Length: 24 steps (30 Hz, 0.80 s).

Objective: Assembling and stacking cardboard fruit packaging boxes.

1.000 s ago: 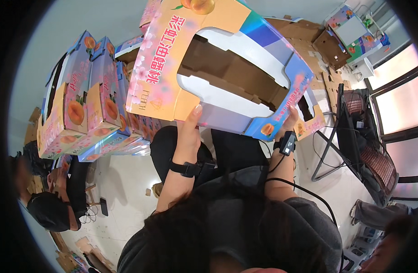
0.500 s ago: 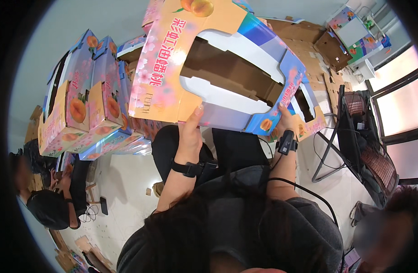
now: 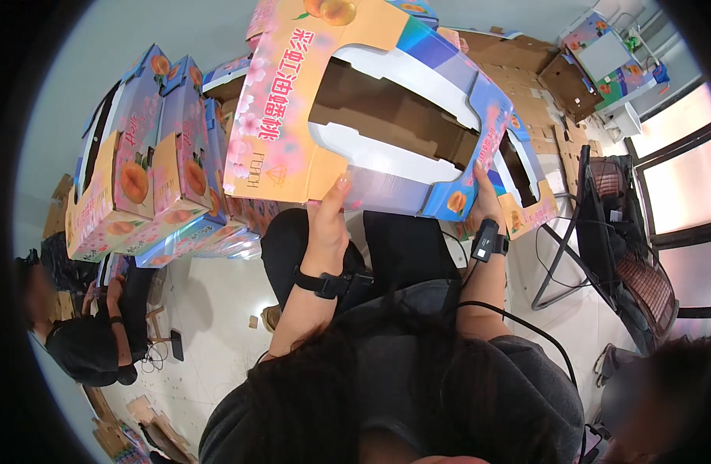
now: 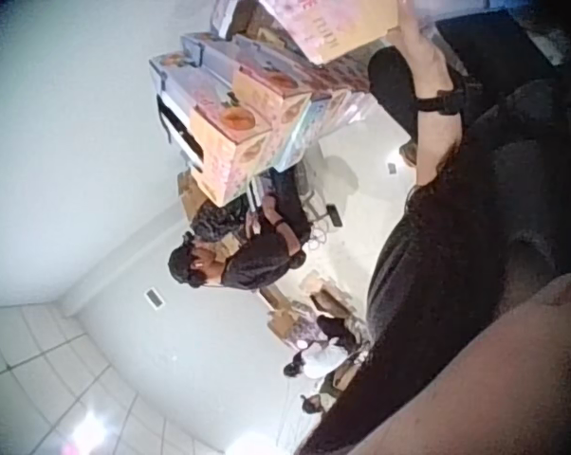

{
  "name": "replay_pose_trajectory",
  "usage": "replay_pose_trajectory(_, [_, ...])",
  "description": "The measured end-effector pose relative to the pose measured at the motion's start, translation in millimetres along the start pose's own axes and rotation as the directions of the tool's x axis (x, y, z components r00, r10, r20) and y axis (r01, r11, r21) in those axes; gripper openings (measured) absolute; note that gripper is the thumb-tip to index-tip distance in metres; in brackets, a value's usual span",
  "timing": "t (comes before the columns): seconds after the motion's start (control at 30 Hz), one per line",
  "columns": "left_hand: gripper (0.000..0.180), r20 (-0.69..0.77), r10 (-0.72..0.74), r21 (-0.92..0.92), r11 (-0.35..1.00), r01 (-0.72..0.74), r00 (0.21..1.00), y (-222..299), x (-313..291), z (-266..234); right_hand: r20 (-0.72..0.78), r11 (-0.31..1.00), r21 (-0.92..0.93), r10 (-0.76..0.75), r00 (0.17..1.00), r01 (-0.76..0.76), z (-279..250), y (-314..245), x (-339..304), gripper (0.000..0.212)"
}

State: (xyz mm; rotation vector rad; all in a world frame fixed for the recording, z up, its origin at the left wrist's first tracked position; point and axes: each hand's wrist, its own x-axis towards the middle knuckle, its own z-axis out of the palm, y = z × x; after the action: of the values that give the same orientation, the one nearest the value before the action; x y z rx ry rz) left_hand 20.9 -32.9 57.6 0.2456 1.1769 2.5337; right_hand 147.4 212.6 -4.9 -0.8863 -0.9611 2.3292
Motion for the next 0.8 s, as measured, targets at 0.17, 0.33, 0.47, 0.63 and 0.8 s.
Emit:
replay_pose_trajectory(0.17, [0.053, -0.009, -0.042, 0.027, 0.999, 0.042, 0.999, 0, 3, -10, 0.380, 0.915, -0.404, 0.152, 0.913, 0.016, -44, 3, 3, 0.046])
replay_pose_trajectory(0.33, [0.035, 0.064, -0.020, 0.001, 1.000, 0.020, 0.998, 2, -7, -3, 0.200, 0.985, 0.150, -0.111, 0.973, 0.082, -42, 25, 20, 0.046])
replay_pose_trajectory(0.47, [0.035, 0.158, 0.048, 0.023, 0.998, -0.052, 0.986, 2, -8, -15, 0.204, 0.989, 0.060, -0.145, 0.968, 0.136, -15, 19, 22, 0.046])
replay_pose_trajectory(0.63, [0.033, 0.345, 0.058, 0.413, 0.887, -0.207, 0.937, 2, -8, -13, 0.136, 0.810, -0.354, -0.450, 0.883, 0.468, 31, -19, 0, 0.090])
replay_pose_trajectory(0.8, [0.031, 0.313, 0.091, 0.333, 0.921, -0.199, 0.945, 4, -9, -9, 0.269, 0.153, -0.757, -0.813, 0.517, 0.635, 52, -41, -15, 0.112])
